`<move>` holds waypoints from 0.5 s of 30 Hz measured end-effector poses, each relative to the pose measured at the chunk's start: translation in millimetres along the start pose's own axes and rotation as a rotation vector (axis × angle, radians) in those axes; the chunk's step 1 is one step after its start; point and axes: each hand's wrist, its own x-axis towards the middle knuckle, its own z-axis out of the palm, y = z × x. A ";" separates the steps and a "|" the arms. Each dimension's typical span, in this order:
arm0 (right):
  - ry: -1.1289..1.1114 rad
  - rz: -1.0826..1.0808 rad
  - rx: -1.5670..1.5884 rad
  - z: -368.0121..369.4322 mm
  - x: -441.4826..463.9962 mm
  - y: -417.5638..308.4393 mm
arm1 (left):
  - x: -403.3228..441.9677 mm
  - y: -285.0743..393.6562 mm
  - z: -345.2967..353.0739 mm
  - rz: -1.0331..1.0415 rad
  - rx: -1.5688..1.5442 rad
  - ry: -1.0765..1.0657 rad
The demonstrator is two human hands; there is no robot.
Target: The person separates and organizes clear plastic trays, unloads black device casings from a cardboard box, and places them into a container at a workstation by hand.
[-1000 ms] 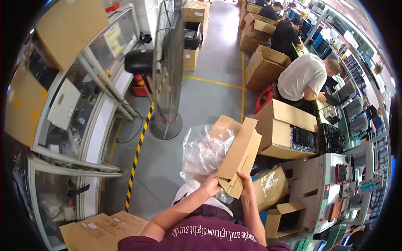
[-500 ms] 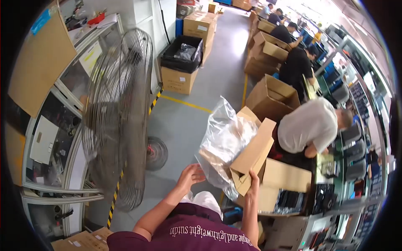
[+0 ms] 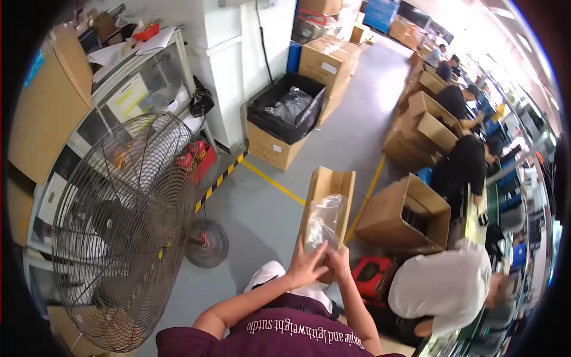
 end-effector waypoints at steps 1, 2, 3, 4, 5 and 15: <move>-0.110 0.077 0.254 5.2 13.9 -29.7 | 14.0 -23.8 4.5 -0.072 -0.157 0.064; -0.181 0.115 0.305 8.8 39.9 -23.1 | 28.5 -39.4 -4.9 -0.069 -0.350 0.109; -0.249 0.153 0.358 14.4 66.9 -23.7 | 46.1 -44.5 -14.7 -0.086 -0.346 0.138; -0.326 0.205 0.332 16.7 91.9 -24.8 | 60.8 -46.9 -22.1 -0.096 -0.199 0.144; -0.357 0.204 0.316 22.6 114.9 -35.9 | 77.3 -49.7 -30.5 -0.108 -0.050 0.146; -0.530 0.371 0.757 80.8 312.0 -93.4 | 272.8 -155.4 -85.0 -0.134 -0.039 0.121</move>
